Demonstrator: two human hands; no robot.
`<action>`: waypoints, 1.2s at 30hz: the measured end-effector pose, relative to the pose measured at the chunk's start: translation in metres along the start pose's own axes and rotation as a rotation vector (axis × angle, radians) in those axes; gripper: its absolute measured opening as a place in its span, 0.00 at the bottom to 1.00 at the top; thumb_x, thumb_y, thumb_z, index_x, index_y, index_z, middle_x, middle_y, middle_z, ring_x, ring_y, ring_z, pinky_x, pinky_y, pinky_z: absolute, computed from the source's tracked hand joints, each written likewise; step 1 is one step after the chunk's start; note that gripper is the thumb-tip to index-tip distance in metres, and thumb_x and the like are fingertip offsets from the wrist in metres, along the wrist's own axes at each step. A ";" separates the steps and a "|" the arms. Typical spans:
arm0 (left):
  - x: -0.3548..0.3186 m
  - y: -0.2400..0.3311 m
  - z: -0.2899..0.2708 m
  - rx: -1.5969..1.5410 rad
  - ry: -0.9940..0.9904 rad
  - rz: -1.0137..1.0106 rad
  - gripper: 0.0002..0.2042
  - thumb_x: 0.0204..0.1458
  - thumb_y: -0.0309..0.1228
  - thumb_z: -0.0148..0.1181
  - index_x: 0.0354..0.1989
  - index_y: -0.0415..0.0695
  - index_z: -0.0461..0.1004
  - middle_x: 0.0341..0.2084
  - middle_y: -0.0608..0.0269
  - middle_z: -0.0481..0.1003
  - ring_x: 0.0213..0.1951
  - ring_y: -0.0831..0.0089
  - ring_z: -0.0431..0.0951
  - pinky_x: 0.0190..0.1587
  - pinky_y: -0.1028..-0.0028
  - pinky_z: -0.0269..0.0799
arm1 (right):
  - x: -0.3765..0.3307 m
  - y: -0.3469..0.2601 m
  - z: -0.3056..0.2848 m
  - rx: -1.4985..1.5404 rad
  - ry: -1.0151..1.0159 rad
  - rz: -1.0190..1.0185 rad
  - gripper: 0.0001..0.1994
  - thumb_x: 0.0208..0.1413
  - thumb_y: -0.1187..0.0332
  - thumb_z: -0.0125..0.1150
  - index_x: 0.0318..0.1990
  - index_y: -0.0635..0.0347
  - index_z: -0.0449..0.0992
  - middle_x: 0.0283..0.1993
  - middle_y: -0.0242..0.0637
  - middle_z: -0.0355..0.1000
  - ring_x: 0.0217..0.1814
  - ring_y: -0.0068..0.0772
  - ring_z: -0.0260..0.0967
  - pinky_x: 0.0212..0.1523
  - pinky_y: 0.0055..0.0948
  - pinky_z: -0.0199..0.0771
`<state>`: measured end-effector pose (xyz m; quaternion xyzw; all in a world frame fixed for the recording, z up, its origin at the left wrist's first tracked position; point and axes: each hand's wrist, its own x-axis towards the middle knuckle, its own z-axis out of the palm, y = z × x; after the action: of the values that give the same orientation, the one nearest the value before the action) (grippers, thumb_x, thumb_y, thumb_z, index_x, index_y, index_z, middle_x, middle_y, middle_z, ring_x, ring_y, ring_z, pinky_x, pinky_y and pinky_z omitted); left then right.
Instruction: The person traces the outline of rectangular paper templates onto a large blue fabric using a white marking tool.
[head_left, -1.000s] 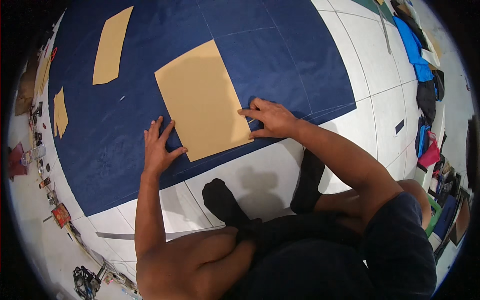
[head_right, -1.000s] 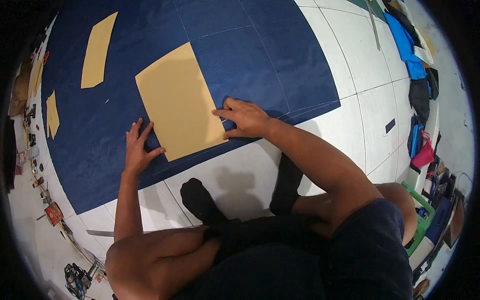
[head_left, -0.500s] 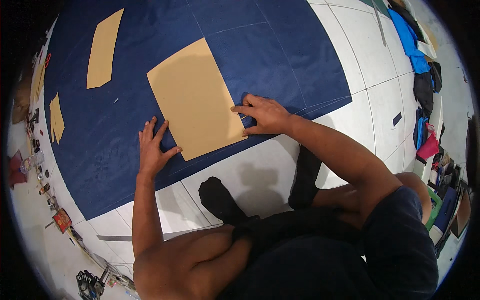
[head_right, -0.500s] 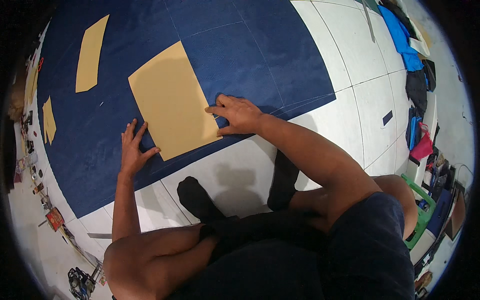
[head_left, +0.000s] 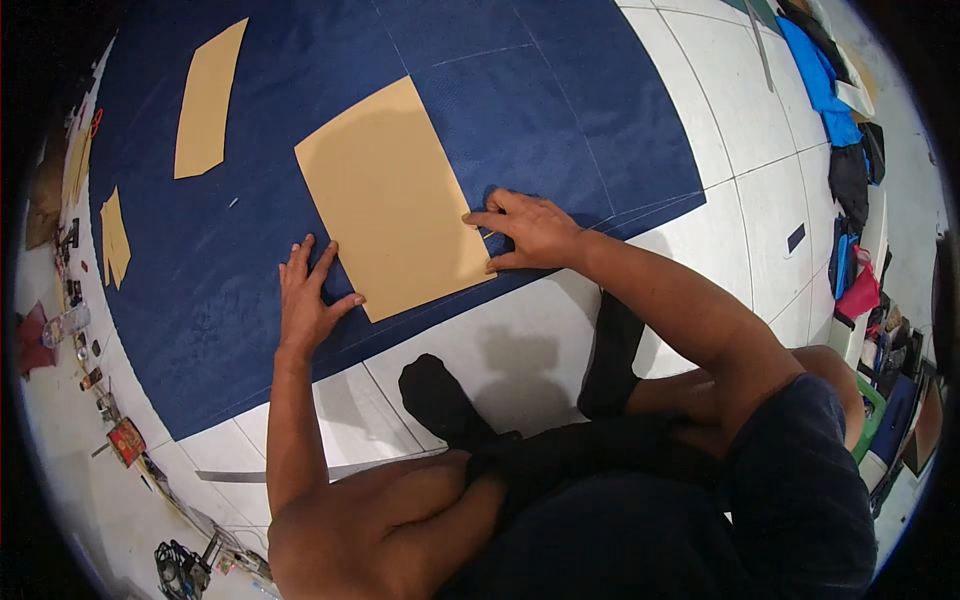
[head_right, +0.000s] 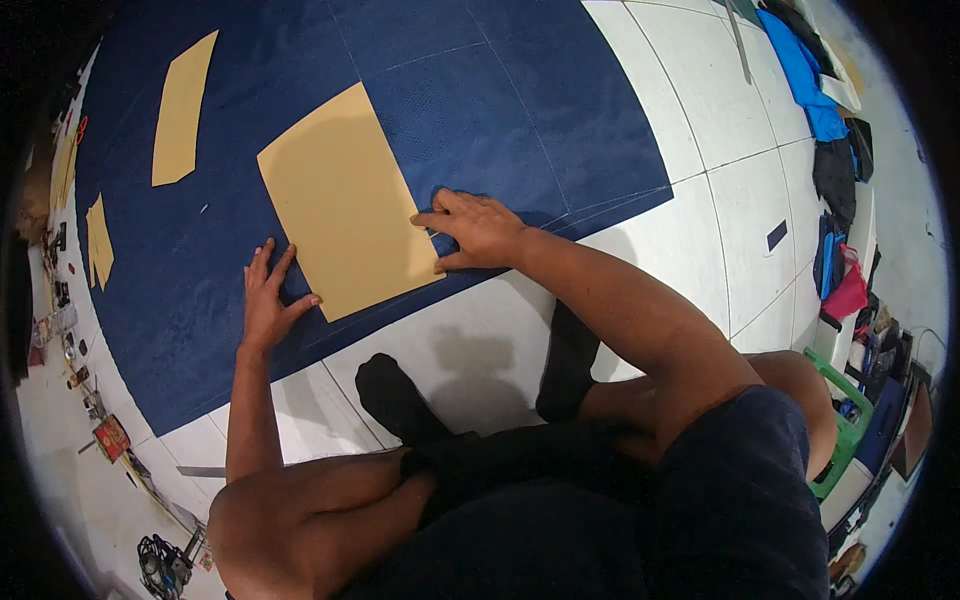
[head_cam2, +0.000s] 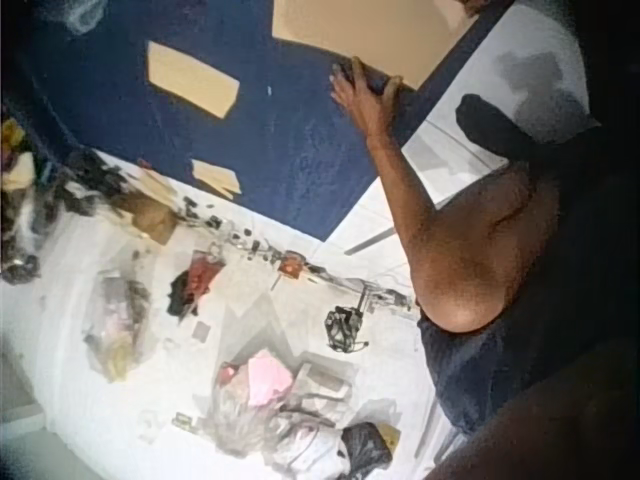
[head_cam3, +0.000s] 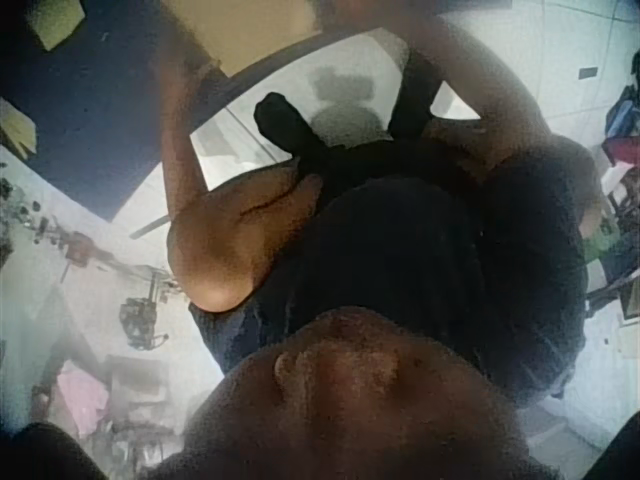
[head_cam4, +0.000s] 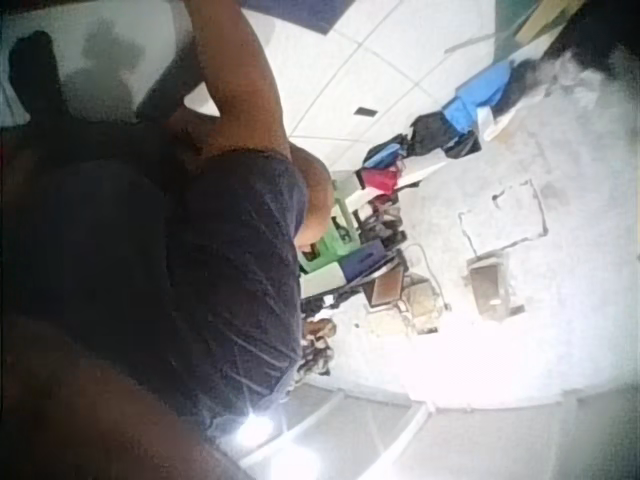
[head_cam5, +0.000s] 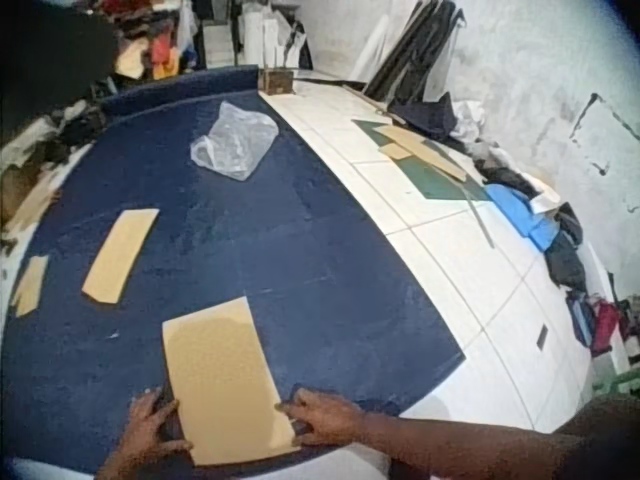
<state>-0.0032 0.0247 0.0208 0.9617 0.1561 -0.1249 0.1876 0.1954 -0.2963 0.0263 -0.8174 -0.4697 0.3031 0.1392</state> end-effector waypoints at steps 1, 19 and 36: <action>0.001 0.000 0.000 0.000 0.000 0.000 0.47 0.34 0.48 0.80 0.69 0.57 0.68 0.74 0.54 0.55 0.76 0.51 0.48 0.76 0.45 0.39 | 0.000 0.001 0.000 0.000 0.000 0.000 0.39 0.48 0.53 0.76 0.69 0.43 0.67 0.55 0.39 0.64 0.60 0.41 0.67 0.63 0.40 0.69; 0.002 0.001 -0.001 0.002 0.007 0.007 0.47 0.34 0.50 0.79 0.69 0.56 0.68 0.74 0.53 0.55 0.75 0.49 0.49 0.76 0.46 0.39 | 0.001 -0.001 -0.006 0.025 -0.019 -0.004 0.39 0.47 0.55 0.76 0.68 0.44 0.67 0.55 0.38 0.64 0.60 0.40 0.67 0.63 0.40 0.69; 0.000 0.001 -0.001 0.001 -0.044 -0.037 0.48 0.35 0.50 0.80 0.70 0.57 0.66 0.74 0.52 0.54 0.76 0.49 0.47 0.76 0.45 0.37 | 0.002 -0.002 -0.003 0.000 -0.058 0.003 0.40 0.50 0.54 0.75 0.71 0.47 0.65 0.55 0.39 0.63 0.62 0.40 0.65 0.66 0.40 0.67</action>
<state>-0.0023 0.0245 0.0217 0.9557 0.1699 -0.1494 0.1884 0.1967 -0.2935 0.0287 -0.8090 -0.4721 0.3269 0.1251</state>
